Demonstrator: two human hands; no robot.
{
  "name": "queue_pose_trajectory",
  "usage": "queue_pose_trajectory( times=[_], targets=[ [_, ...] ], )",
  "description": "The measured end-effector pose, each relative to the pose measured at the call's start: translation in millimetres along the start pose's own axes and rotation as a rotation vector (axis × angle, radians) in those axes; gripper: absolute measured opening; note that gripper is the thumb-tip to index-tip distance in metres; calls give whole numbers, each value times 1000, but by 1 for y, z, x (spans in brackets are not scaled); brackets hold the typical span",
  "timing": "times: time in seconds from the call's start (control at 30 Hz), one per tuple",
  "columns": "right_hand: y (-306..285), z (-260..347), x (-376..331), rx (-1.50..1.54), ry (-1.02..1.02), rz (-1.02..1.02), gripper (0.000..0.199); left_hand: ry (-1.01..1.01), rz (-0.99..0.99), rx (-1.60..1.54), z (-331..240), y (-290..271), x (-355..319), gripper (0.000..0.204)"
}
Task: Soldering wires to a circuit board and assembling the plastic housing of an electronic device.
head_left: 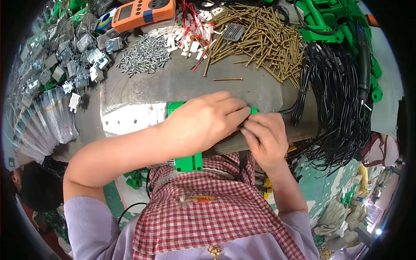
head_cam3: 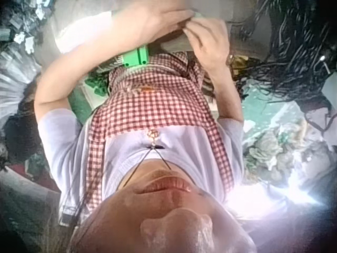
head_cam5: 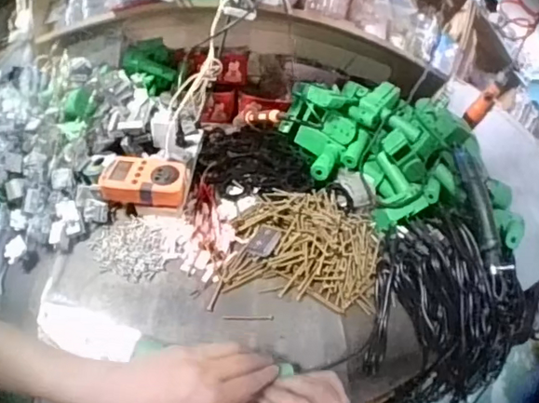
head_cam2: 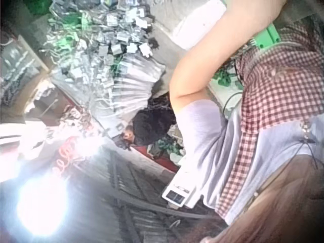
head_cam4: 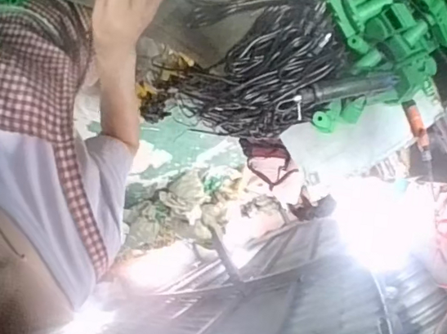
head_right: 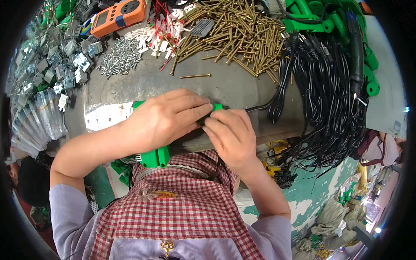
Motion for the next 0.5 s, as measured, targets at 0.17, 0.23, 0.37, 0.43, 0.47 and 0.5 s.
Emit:
queue_pose_trajectory(
  times=[0.17,0.23,0.37,0.43,0.47,0.5],
  targets=[
    [-11,-39,32,77,234,-12,17,-25,135,-65,6,-6,-6,49],
    [7,-57,55,63,228,140,17,24,158,-74,2,-9,-2,49],
    [43,-67,72,-132,41,395,15,-70,196,-37,39,-8,5,36],
    [45,-69,74,-161,69,409,14,62,249,325,61,-9,9,26],
    [45,-67,76,-187,81,432,13,160,282,497,65,-4,7,23],
    [40,-67,78,-215,103,420,13,160,284,501,70,-4,6,23]
  ],
)
Point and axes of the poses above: each hand's wrist, its own x-axis towards the middle knuckle, its own y-axis out of the palm, z = x × y, the point moved 10 cm from there along x, towards the middle knuckle, and after that the axes turned 7 degrees about x, right-handed, at the moved point
